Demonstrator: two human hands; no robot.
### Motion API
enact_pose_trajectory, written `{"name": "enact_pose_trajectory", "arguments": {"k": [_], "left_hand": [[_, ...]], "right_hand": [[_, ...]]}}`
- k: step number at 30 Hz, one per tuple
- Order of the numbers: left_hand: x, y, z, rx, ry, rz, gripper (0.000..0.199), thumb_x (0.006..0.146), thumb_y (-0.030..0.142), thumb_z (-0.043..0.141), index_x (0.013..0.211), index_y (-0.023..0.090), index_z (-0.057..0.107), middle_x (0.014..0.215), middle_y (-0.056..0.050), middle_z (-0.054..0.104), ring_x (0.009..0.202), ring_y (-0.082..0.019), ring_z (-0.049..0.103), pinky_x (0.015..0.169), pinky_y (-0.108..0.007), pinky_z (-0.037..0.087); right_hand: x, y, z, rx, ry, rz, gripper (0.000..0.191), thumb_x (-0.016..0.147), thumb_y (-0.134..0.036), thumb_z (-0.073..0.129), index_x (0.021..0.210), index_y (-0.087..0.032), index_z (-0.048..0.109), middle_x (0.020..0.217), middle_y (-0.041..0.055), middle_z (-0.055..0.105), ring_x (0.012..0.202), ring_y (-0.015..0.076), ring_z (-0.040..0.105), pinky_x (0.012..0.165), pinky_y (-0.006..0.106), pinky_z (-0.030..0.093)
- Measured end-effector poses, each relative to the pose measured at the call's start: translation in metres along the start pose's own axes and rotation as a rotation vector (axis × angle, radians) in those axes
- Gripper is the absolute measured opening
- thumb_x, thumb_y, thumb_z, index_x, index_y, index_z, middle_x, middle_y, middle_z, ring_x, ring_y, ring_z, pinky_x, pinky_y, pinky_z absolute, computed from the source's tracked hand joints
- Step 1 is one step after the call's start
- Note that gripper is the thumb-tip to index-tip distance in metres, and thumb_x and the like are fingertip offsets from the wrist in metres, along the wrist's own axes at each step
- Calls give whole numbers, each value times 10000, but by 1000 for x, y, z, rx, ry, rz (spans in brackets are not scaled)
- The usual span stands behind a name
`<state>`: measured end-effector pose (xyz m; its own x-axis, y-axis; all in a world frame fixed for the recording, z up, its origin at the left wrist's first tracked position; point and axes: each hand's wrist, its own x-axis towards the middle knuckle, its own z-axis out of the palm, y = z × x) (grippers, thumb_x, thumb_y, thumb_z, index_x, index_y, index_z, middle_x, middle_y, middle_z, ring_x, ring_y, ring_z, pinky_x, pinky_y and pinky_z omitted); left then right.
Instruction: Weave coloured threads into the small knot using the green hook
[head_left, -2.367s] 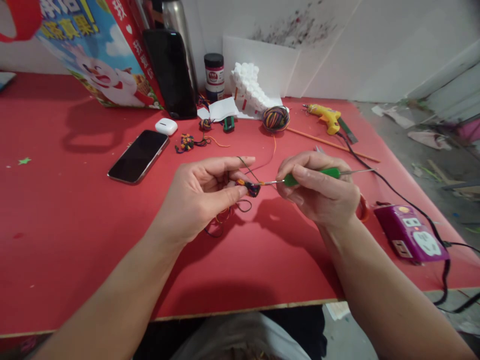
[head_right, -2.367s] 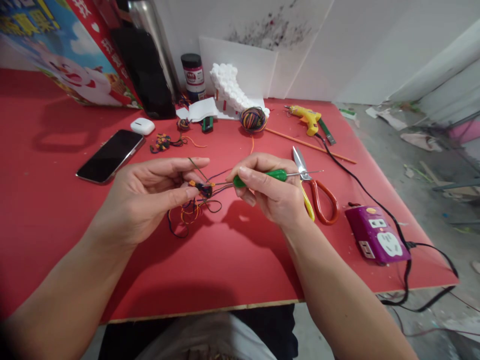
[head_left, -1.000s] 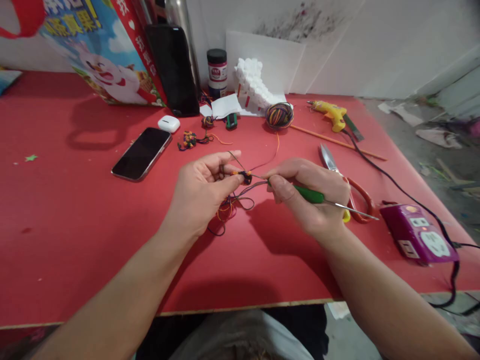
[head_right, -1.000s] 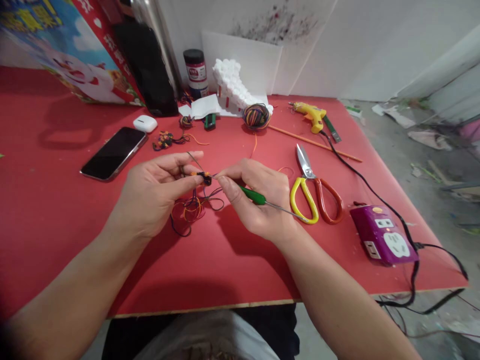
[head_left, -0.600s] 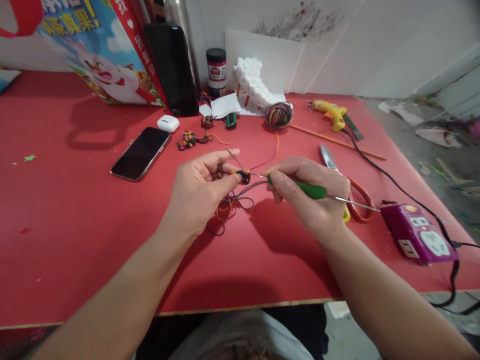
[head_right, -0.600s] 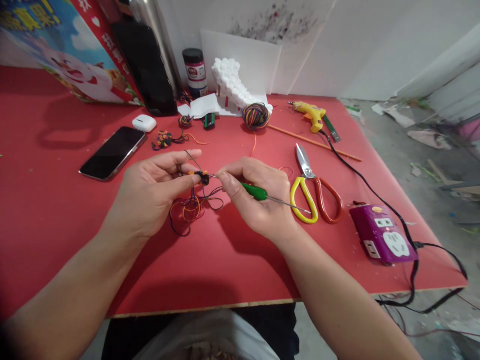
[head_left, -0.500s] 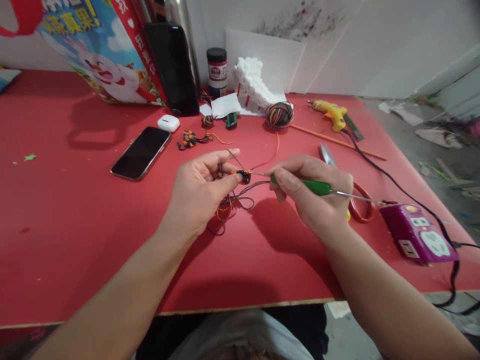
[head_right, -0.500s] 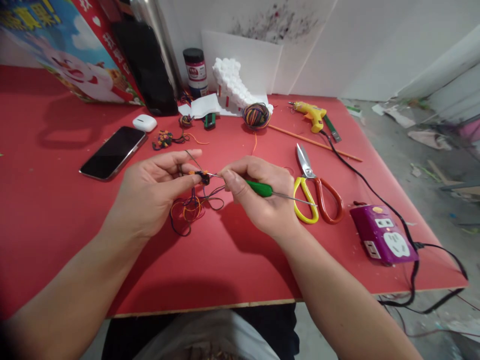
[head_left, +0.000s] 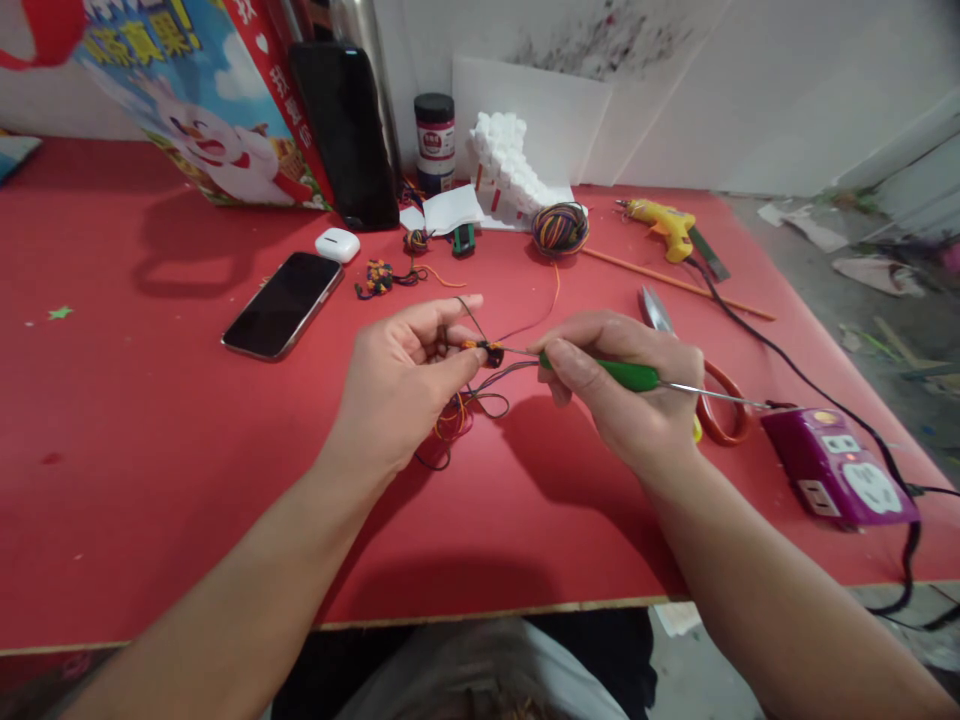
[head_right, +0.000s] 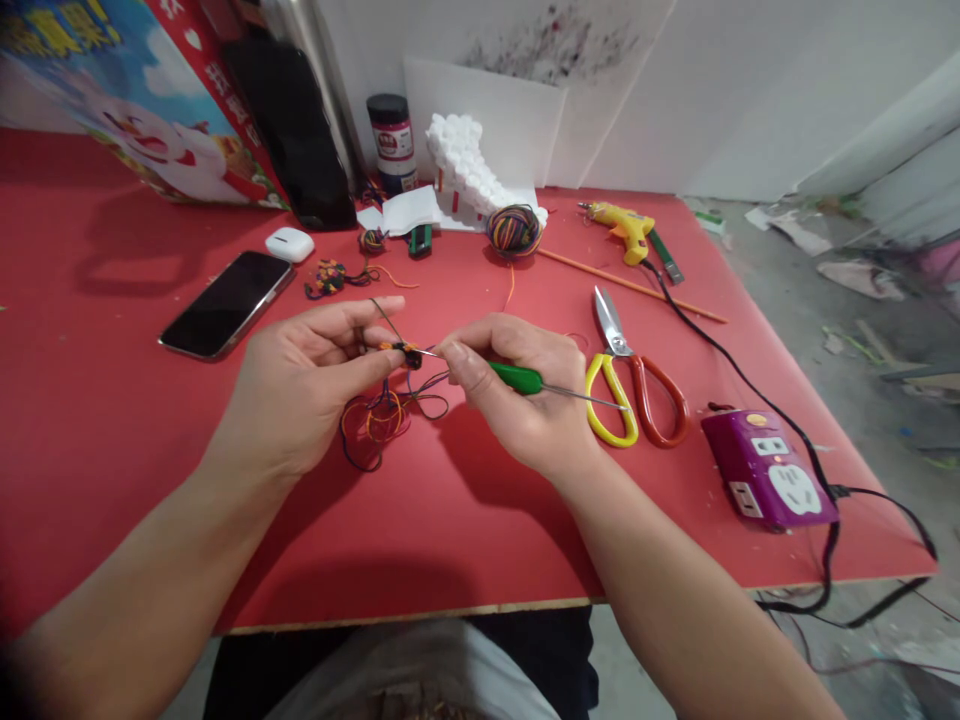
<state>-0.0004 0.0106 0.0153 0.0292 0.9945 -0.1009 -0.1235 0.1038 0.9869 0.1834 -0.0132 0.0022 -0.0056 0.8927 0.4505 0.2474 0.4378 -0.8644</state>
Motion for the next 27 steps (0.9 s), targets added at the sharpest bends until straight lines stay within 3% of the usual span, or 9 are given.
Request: {"name": "enact_pose_trajectory", "arguments": {"k": [12, 17, 22, 27], "left_hand": [[-1, 1, -1, 43, -4, 10, 416, 720, 57, 810, 1129, 133, 839, 771, 28, 666, 698, -86, 612, 676, -218, 512], [-3, -1, -1, 113, 3, 76, 429, 734, 60, 793, 1149, 153, 844, 796, 17, 685, 693, -97, 600, 651, -226, 502], [-4, -5, -1, 219, 8, 145, 407, 753, 88, 778, 1140, 192, 851, 803, 15, 682, 666, -107, 581, 641, -243, 498], [-3, -12, 1, 294, 12, 195, 408, 782, 91, 745, 1165, 192, 842, 794, 13, 695, 672, -126, 573, 670, -261, 486]], "right_hand": [[0, 1, 0, 35, -12, 14, 139, 950, -197, 736, 819, -195, 782, 673, -20, 724, 524, 103, 603, 521, 271, 465], [0, 0, -1, -28, -24, -5, 149, 958, -210, 724, 819, -207, 777, 681, -9, 729, 564, 127, 627, 569, 293, 489], [-1, -1, 0, -161, -49, -103, 160, 986, -228, 696, 842, -223, 765, 686, 5, 720, 594, 150, 644, 595, 312, 501], [-4, 2, 6, -321, -93, -313, 174, 999, -197, 654, 864, -252, 747, 748, 31, 763, 661, 173, 693, 634, 312, 544]]}}
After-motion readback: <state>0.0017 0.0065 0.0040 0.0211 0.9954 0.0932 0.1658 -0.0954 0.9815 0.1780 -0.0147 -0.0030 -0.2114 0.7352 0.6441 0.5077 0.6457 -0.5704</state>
